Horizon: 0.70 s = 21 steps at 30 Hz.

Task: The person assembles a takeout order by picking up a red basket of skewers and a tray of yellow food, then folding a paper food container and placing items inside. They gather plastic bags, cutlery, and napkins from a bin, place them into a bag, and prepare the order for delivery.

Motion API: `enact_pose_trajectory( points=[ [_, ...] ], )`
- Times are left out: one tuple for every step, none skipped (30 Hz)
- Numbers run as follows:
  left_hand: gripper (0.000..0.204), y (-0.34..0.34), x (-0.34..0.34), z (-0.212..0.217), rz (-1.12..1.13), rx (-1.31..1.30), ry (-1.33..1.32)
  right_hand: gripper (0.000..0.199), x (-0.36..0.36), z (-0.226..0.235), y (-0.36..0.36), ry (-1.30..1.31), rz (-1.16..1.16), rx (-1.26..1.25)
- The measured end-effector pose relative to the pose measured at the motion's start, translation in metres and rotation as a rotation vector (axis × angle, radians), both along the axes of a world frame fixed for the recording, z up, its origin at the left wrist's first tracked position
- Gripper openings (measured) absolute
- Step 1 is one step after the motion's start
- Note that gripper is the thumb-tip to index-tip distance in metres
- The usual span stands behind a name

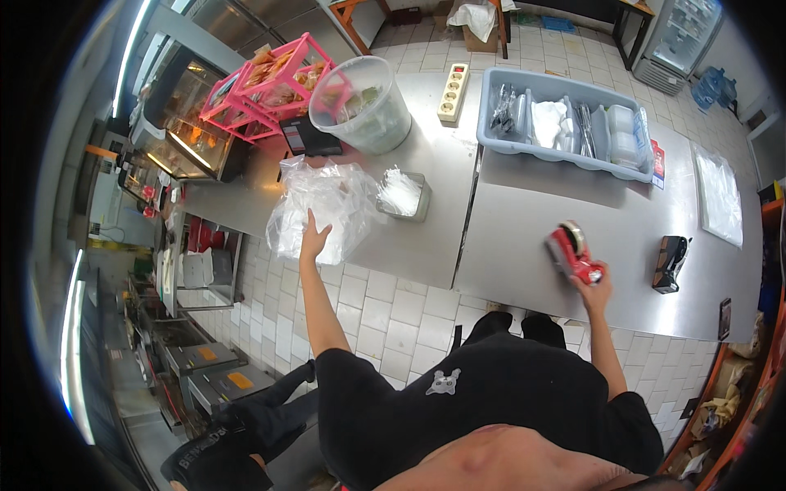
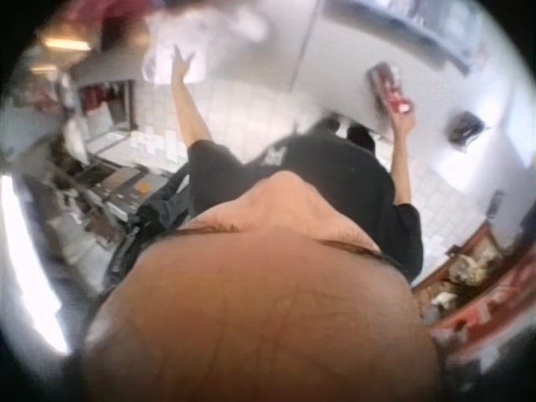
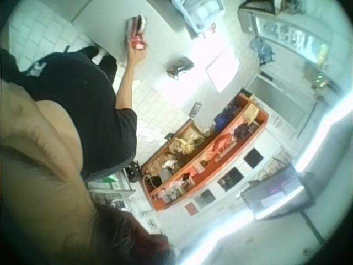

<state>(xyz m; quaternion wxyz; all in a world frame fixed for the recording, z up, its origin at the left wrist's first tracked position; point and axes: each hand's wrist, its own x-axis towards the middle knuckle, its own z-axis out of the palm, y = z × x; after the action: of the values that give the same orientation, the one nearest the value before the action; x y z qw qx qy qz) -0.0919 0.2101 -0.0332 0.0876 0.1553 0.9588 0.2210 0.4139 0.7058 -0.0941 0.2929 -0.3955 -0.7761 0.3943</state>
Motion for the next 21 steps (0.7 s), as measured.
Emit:
enact_pose_trajectory(
  points=[
    [0.089, -0.001, 0.002, 0.008, 0.006, -0.034, -0.033, 0.061, -0.021, 0.002, -0.014, -0.004, 0.035, -0.051],
    [0.087, -0.003, 0.007, 0.016, -0.017, -0.168, 0.002, 0.061, -0.047, 0.004, -0.028, 0.045, 0.117, -0.010],
    [0.085, -0.002, 0.012, 0.025, -0.035, -0.289, -0.003, 0.059, -0.074, 0.005, -0.043, 0.097, 0.176, -0.043],
    [0.084, -0.004, 0.020, 0.035, -0.073, -0.259, 0.033, 0.059, -0.105, 0.004, -0.059, 0.155, 0.178, -0.102],
    [0.083, -0.006, 0.029, 0.045, -0.136, -0.202, 0.063, 0.061, -0.139, 0.002, -0.074, 0.203, 0.150, -0.169],
    [0.084, -0.006, 0.037, 0.056, -0.101, -0.231, 0.000, 0.056, -0.173, 0.001, -0.088, 0.274, 0.129, -0.291],
    [0.084, -0.003, 0.044, 0.064, -0.078, -0.229, 0.023, 0.056, -0.207, 0.001, -0.100, 0.206, 0.059, -0.269],
    [0.084, -0.002, 0.051, 0.072, -0.084, -0.216, 0.065, 0.055, -0.239, 0.004, -0.107, 0.233, 0.020, -0.233],
    [0.085, 0.002, 0.055, 0.077, -0.033, -0.317, 0.082, 0.055, -0.263, 0.006, -0.111, 0.250, 0.073, -0.348],
    [0.084, 0.007, 0.056, 0.082, 0.045, -0.472, 0.064, 0.054, -0.289, 0.011, -0.114, 0.263, 0.067, -0.387],
    [0.081, 0.011, 0.058, 0.084, 0.053, -0.562, 0.134, 0.059, -0.310, 0.016, -0.115, 0.301, 0.109, -0.353],
    [0.079, 0.014, 0.058, 0.084, 0.115, -0.693, 0.187, 0.063, -0.318, 0.019, -0.115, 0.250, 0.156, -0.387],
    [0.078, 0.019, 0.056, 0.083, 0.136, -0.681, 0.260, 0.067, -0.321, 0.022, -0.114, 0.283, 0.174, -0.269],
    [0.076, 0.022, 0.053, 0.081, 0.163, -0.680, 0.310, 0.071, -0.310, 0.021, -0.111, 0.261, 0.178, -0.178],
    [0.075, 0.024, 0.050, 0.077, 0.205, -0.709, 0.348, 0.075, -0.292, 0.019, -0.114, 0.262, 0.223, -0.073],
    [0.075, 0.026, 0.045, 0.072, 0.159, -0.675, 0.401, 0.078, -0.264, 0.011, -0.103, 0.392, 0.313, -0.090],
    [0.074, 0.027, 0.039, 0.067, 0.131, -0.657, 0.447, 0.073, -0.219, 0.001, -0.094, 0.511, 0.396, -0.232],
    [0.074, 0.028, 0.032, 0.060, 0.120, -0.655, 0.499, 0.062, -0.170, -0.009, -0.088, 0.312, 0.258, -0.230],
    [0.074, 0.028, 0.024, 0.053, 0.084, -0.607, 0.488, 0.054, -0.110, -0.019, -0.070, 0.181, 0.156, -0.200],
    [0.074, 0.030, 0.013, 0.045, 0.064, -0.576, 0.490, 0.052, -0.059, -0.028, -0.055, 0.075, -0.128, -0.165],
    [0.074, 0.030, 0.001, 0.035, 0.039, -0.543, 0.520, 0.057, -0.002, -0.034, -0.032, -0.019, -0.284, 0.006]
  ],
)
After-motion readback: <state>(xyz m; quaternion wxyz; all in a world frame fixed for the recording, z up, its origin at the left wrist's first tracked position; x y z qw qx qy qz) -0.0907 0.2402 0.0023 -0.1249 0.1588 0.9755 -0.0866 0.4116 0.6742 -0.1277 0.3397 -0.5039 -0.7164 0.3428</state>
